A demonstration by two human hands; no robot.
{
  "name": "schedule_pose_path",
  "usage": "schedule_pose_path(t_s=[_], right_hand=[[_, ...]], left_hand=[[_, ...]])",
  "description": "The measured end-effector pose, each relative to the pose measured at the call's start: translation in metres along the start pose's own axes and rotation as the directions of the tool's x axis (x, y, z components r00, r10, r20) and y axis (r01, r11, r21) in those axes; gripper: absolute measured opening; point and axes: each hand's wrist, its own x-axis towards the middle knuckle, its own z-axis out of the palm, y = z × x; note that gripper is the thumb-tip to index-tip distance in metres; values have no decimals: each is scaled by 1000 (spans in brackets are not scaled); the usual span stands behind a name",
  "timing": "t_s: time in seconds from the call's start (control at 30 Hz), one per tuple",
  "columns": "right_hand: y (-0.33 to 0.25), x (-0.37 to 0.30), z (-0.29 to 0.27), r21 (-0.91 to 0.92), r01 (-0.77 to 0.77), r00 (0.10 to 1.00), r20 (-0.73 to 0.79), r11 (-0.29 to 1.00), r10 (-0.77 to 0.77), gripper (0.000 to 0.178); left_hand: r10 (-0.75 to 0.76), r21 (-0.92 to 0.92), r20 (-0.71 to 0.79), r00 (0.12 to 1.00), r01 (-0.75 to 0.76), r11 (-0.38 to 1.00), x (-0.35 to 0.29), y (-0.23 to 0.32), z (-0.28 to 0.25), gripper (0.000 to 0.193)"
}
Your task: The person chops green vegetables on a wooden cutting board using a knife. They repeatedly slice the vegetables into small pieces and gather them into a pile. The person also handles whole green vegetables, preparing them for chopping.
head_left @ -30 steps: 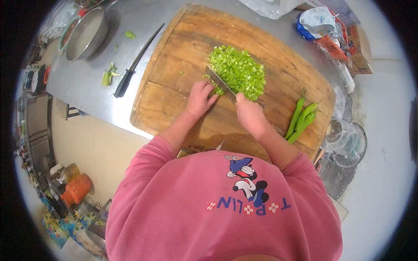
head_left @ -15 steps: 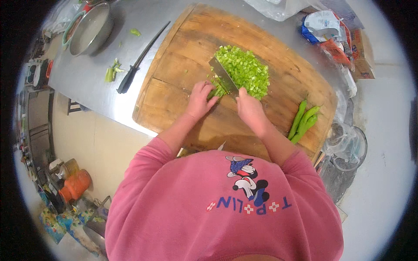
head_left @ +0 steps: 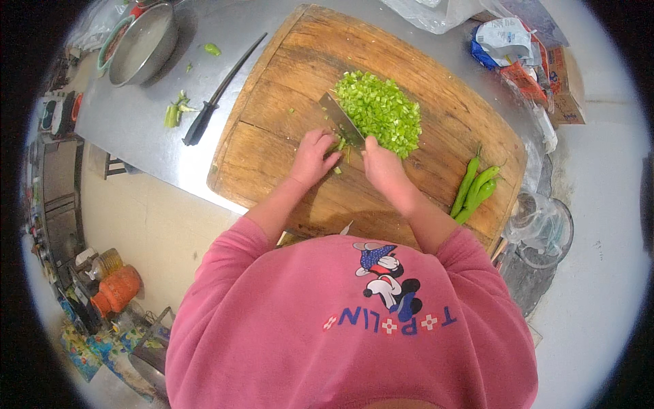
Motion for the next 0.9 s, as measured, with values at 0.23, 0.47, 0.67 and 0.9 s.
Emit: schedule_pose_path(t_s=[0.23,0.47,0.67,0.9], right_hand=[[-7,-18,5,-92,44,998,50,995,-40,14],[-2,5,16,-22,34,999,-3,999,-34,16],[14,3,0,14,2,992,-129,1000,0,18],[3,-7,-9,-54,66,993,-94,996,-71,14]], left_hand=[[6,149,88,996,-20,989,-3,-4,-6,24],[78,106,48,996,-83,991,2,-5,1,16],[23,109,-8,1000,-22,994,23,2,21,17],[-58,152,-23,998,61,986,12,2,9,18]])
